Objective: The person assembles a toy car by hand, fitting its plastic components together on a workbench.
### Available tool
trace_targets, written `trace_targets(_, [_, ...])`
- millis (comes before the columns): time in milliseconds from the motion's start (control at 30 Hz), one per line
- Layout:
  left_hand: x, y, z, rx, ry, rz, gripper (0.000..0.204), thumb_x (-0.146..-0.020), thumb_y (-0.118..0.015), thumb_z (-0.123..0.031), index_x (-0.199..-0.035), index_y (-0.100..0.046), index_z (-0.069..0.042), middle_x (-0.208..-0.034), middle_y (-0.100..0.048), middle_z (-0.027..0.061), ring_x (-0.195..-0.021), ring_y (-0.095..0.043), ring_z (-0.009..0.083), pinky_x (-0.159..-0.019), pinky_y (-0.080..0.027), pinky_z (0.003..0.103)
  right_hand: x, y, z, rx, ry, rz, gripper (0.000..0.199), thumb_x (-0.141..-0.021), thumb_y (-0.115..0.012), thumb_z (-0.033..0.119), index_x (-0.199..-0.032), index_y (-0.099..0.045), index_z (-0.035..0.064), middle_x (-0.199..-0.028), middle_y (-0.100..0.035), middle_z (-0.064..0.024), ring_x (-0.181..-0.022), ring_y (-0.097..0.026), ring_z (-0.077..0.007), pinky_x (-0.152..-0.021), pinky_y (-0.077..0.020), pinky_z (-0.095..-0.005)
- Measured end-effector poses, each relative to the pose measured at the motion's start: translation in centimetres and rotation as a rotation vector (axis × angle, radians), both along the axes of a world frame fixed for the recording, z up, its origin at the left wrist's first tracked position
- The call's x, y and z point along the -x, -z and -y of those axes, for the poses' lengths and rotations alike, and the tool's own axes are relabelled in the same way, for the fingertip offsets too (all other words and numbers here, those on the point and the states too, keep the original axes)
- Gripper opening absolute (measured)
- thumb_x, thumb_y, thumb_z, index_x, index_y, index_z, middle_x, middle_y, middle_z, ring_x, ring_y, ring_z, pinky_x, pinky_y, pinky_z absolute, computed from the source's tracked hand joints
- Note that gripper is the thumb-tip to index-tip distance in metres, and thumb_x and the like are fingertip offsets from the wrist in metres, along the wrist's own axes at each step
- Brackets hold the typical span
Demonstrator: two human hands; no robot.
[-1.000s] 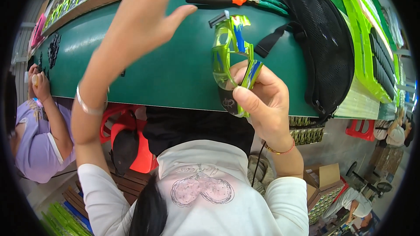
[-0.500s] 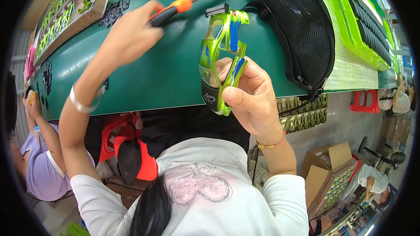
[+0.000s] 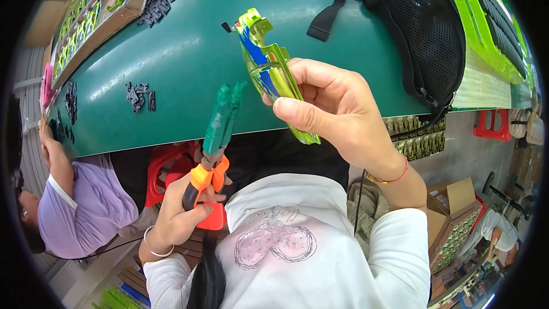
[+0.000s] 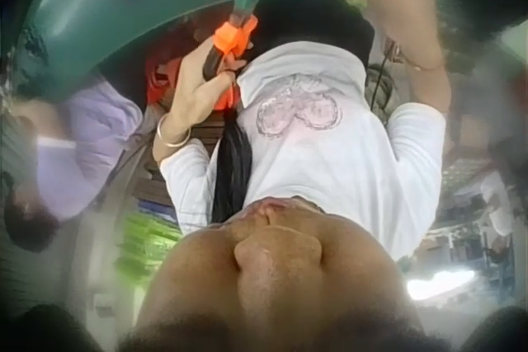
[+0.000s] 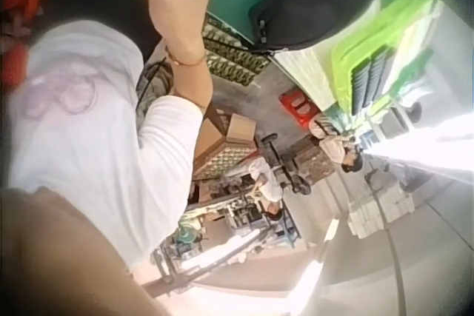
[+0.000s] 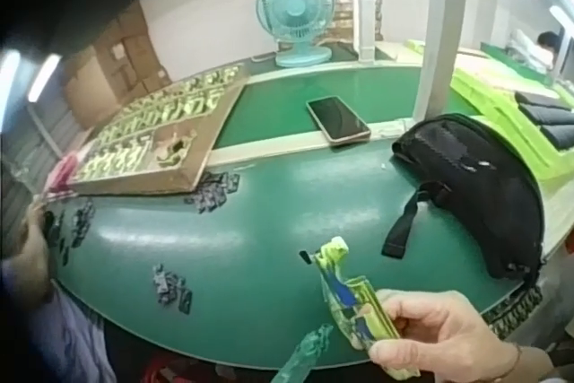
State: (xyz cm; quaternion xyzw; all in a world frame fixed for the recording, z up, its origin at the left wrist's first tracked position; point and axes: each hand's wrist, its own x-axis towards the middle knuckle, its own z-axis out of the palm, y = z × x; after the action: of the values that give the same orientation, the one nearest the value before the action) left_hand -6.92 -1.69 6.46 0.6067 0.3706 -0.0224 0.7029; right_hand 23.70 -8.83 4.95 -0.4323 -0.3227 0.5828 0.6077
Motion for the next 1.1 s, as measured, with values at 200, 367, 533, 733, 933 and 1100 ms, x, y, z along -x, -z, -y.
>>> trace_targets(200, [0.7,-1.0,0.9,-0.386,-0.015,-0.095,0.068,-0.070,-0.053,0.003,-0.138,-0.053,0.008,-0.125,-0.062,0.0215,-0.114,-0.065,0.0305,-0.099,-0.055,0.043,2.4,-0.8,0.0,-0.060,-0.041,0.085,0.018,-0.098,-0.072,0.007,-0.108,-0.065,-0.0053,-0.099,-0.057,-0.0024,-0.077,-0.051,-0.0062,-0.064,-0.0422,-0.0223])
trace_targets(367, [0.9,-0.5,0.7,-0.854,0.084,-0.060,0.081,-0.065,-0.063,0.003,-0.144,-0.049,0.009,-0.112,-0.062,0.0203,-0.082,-0.060,0.0322,-0.076,-0.051,0.040,2.8,-0.5,-0.2,-0.125,-0.127,0.093,0.016,-0.097,-0.072,0.004,-0.108,-0.065,-0.0047,-0.099,-0.057,-0.0015,-0.078,-0.051,-0.0052,-0.064,-0.0416,-0.0212])
trace_targets(533, [1.0,-1.1,0.5,-0.962,0.173,-0.089,0.072,-0.070,-0.066,0.002,-0.140,-0.051,0.007,-0.119,-0.061,0.0218,-0.099,-0.059,0.0379,-0.088,-0.050,0.044,2.3,-1.9,0.0,0.085,-0.254,-0.004,0.014,-0.094,-0.074,0.002,-0.104,-0.066,-0.0039,-0.096,-0.056,0.0010,-0.079,-0.051,-0.0035,-0.063,-0.0412,-0.0200])
trace_targets(733, [1.3,-0.3,0.8,-0.872,0.161,-0.020,0.069,-0.077,-0.076,0.003,-0.139,-0.047,0.004,-0.130,-0.057,0.0220,-0.109,-0.059,0.0409,-0.094,-0.048,0.046,2.9,-1.5,0.5,0.061,-0.215,0.055,0.012,-0.094,-0.075,0.001,-0.101,-0.066,-0.0038,-0.093,-0.056,0.0019,-0.078,-0.051,-0.0022,-0.063,-0.0412,-0.0199])
trace_targets(933, [1.3,0.5,1.3,-0.604,0.159,0.052,0.058,-0.079,-0.071,0.004,-0.134,-0.052,0.003,-0.104,-0.061,0.0170,-0.087,-0.064,0.0358,-0.082,-0.052,0.037,2.7,-1.4,0.4,0.143,-0.265,0.076,0.012,-0.096,-0.074,0.005,-0.101,-0.066,-0.0020,-0.087,-0.057,0.0041,-0.073,-0.049,-0.0006,-0.061,-0.0397,-0.0191])
trace_targets(1100, [0.6,1.8,1.4,-0.623,0.132,-0.002,0.064,-0.069,-0.058,0.008,-0.133,-0.054,0.003,-0.100,-0.063,0.0184,-0.078,-0.063,0.0381,-0.072,-0.051,0.040,2.5,-0.3,-0.2,0.226,-0.254,0.149,0.013,-0.098,-0.071,0.011,-0.102,-0.066,0.0000,-0.081,-0.056,0.0065,-0.069,-0.046,-0.0002,-0.057,-0.0366,-0.0197])
